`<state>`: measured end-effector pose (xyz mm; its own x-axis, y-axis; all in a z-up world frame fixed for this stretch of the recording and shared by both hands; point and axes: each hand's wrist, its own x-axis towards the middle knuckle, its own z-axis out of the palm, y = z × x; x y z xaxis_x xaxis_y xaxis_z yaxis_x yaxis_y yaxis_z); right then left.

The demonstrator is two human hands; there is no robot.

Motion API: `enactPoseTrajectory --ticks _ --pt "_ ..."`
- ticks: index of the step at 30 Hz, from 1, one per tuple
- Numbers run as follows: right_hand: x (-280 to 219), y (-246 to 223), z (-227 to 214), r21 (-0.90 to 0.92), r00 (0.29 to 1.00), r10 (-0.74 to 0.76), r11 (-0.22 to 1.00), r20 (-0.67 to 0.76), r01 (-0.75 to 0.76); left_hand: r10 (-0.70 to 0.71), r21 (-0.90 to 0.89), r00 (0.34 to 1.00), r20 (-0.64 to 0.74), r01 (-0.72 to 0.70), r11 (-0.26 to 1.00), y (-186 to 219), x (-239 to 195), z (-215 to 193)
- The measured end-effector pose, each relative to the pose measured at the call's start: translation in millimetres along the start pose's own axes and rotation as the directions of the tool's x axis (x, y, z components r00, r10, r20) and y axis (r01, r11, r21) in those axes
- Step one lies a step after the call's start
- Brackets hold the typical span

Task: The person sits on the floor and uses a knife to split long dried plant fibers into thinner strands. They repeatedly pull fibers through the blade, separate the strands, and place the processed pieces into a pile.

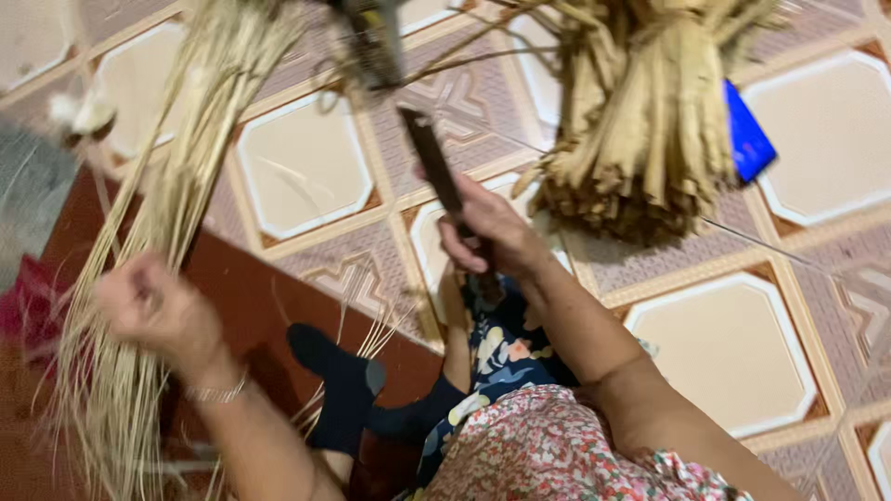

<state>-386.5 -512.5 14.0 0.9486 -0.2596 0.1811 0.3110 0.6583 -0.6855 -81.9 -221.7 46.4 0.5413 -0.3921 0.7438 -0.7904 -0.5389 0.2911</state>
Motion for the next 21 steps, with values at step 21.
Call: enactPoseTrajectory --ticks 21 --pt "-20.3 14.0 -27.4 -0.32 0.965 -0.033 0.946 -0.26 -0.054 -0.263 -0.361 0.625 0.735 0.688 0.629 13.7 -115.4 47.3"
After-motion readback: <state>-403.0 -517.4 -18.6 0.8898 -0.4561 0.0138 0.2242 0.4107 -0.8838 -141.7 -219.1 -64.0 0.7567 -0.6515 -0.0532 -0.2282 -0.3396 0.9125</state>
